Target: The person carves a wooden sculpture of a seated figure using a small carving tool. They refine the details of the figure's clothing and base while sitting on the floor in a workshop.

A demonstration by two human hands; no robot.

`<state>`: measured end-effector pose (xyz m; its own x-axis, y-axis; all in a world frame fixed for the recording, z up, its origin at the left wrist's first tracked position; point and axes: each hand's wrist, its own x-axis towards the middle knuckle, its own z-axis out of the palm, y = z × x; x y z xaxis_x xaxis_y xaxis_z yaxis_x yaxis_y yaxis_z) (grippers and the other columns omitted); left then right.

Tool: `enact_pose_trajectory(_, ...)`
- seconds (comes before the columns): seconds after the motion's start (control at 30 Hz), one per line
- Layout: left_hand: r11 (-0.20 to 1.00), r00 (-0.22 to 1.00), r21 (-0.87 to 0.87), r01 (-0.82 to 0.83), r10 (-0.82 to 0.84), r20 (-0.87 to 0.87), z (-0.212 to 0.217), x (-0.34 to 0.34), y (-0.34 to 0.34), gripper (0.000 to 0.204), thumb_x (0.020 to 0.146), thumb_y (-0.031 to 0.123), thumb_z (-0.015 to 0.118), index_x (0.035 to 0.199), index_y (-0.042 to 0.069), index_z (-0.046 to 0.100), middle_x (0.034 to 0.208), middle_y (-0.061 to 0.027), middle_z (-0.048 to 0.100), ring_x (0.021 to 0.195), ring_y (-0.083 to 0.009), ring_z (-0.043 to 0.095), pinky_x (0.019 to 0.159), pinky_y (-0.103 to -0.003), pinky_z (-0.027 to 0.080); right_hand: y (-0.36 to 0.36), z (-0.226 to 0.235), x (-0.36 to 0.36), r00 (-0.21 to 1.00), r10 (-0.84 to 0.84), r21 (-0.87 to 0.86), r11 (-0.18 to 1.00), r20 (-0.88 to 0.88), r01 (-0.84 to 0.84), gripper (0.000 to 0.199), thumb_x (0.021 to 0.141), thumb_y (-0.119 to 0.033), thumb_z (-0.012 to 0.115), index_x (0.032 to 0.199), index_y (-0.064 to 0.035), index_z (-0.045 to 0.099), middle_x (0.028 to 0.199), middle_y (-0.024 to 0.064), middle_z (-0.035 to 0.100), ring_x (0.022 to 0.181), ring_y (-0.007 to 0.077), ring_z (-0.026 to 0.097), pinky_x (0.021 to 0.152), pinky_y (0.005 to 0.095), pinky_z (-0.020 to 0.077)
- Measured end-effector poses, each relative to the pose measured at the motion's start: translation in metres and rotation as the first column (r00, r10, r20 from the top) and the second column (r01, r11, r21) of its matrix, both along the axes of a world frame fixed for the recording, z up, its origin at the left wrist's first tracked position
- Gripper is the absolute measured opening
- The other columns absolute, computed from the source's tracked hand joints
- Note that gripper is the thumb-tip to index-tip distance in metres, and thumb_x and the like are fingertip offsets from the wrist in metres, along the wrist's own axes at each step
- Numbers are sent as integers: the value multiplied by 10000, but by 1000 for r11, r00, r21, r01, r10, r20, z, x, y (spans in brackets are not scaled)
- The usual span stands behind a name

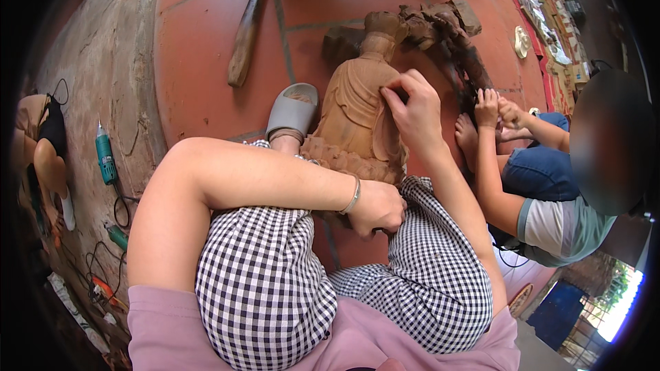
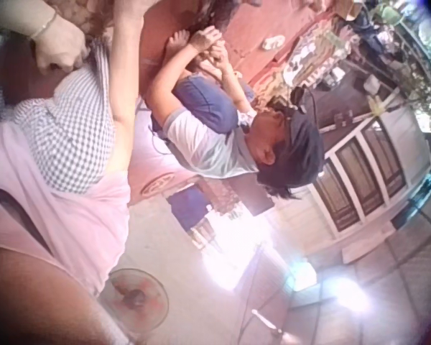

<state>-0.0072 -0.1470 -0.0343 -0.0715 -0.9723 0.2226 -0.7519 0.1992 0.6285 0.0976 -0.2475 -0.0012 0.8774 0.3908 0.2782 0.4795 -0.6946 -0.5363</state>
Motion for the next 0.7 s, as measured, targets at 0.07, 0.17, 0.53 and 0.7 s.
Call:
enact_pose_trajectory(0.07,999,1000,32,-15,15,0,-1,1,1,272,609,229,782,826,70,740,922,-91,690,1005,-302,649,866,-422,559,5,5,0,997,2,-37,999,-81,-5,104,836,-118,747,838,-31,691,860,109,624,810,335,648,702,423,499)
enact_pose_trajectory(0.17,998,1000,53,-29,29,3,0,-4,4,274,602,224,783,828,73,742,921,-91,693,1019,-302,646,867,-421,561,-4,7,-11,989,8,-69,997,-151,-18,82,848,-126,733,837,-52,699,883,98,625,821,334,657,707,420,508)
enact_pose_trajectory(0.53,999,1000,31,-29,28,12,3,1,6,297,619,250,781,841,59,728,951,-91,674,1024,-308,634,845,-432,564,-10,0,-4,987,74,-33,996,-140,-79,81,860,-119,708,859,-45,675,929,115,628,825,362,654,698,444,521)
enact_pose_trajectory(0.7,996,1000,92,-9,6,29,6,0,2,287,646,258,776,841,53,728,941,-92,669,1011,-300,623,828,-434,566,16,-3,10,986,164,-85,983,-15,-164,91,825,-61,722,835,-16,644,922,141,615,814,385,635,727,462,524)
